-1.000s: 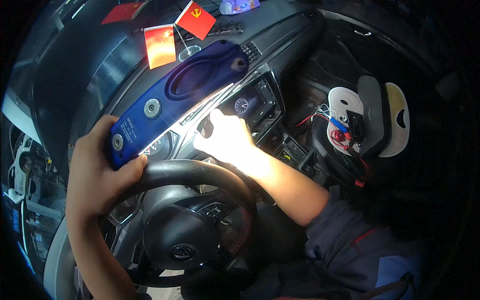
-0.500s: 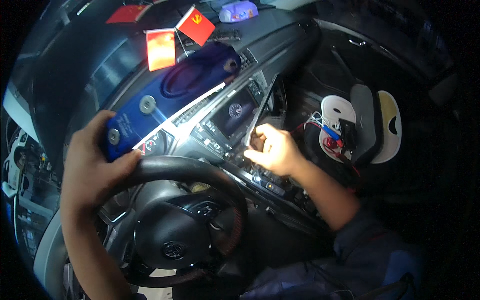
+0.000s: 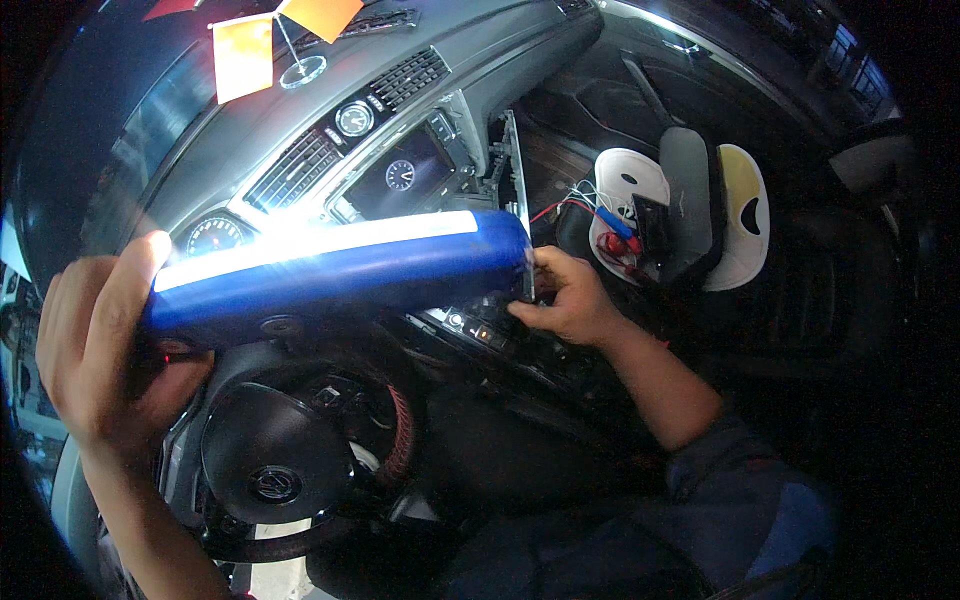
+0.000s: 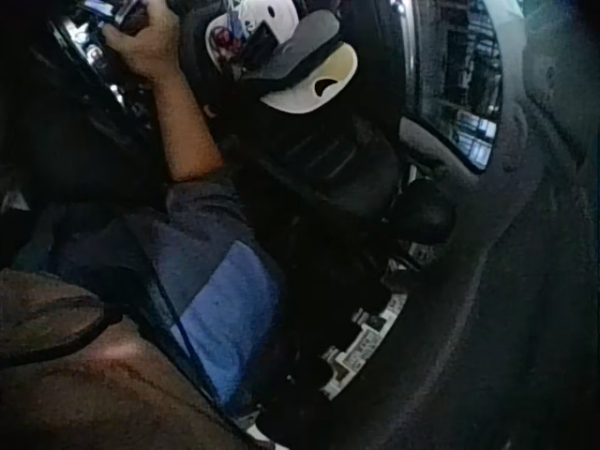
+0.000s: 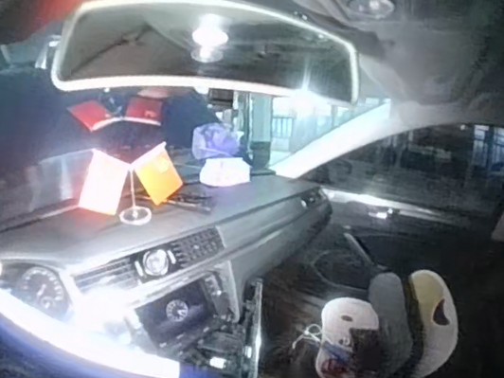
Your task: The person works inside a car, using a flashlight to illuminate the dashboard area. They remove a panel, connect wires, and use a screwdriver to adjust components within the dashboard.
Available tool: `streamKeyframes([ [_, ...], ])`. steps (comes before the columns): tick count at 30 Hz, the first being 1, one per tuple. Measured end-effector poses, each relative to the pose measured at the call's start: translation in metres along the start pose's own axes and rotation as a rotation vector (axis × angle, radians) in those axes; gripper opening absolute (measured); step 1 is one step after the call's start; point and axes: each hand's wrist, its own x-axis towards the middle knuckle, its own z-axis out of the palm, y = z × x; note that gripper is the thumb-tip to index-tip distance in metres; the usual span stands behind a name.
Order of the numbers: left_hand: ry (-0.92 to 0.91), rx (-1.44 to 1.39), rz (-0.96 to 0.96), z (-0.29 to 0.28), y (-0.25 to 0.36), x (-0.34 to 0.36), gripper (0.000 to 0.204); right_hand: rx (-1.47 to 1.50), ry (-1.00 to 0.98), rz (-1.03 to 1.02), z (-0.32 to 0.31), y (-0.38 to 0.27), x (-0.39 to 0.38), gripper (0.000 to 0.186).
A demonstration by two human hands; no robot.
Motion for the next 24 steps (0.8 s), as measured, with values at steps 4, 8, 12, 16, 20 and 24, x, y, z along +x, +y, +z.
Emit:
streamKeyframes([
  [4,-0.066,-0.065,-0.346,-0.016,0.04,0.0,0.073,0.082,-0.065,-0.017,0.012,0.013,-0.007,0.05],
  [8,-0.207,-0.315,-0.567,-0.03,0.078,-0.009,0.075,0.173,0.023,-0.103,0.028,0.027,-0.014,0.053],
  [12,-0.364,-0.566,-0.94,-0.038,0.114,-0.02,0.089,0.162,0.05,-0.095,0.031,0.037,-0.015,0.048],
  [16,-0.344,-0.922,-1.074,-0.036,0.132,-0.027,0.066,0.121,0.078,-0.269,0.038,0.048,-0.011,0.041],
  [20,-0.344,-0.908,-1.075,-0.03,0.135,-0.03,0.068,0.351,-0.001,-0.077,0.041,0.053,-0.013,0.039],
  [24,-0.314,-0.913,-1.114,-0.024,0.137,-0.031,0.064,0.068,0.044,-0.27,0.038,0.045,-0.02,0.038],
])
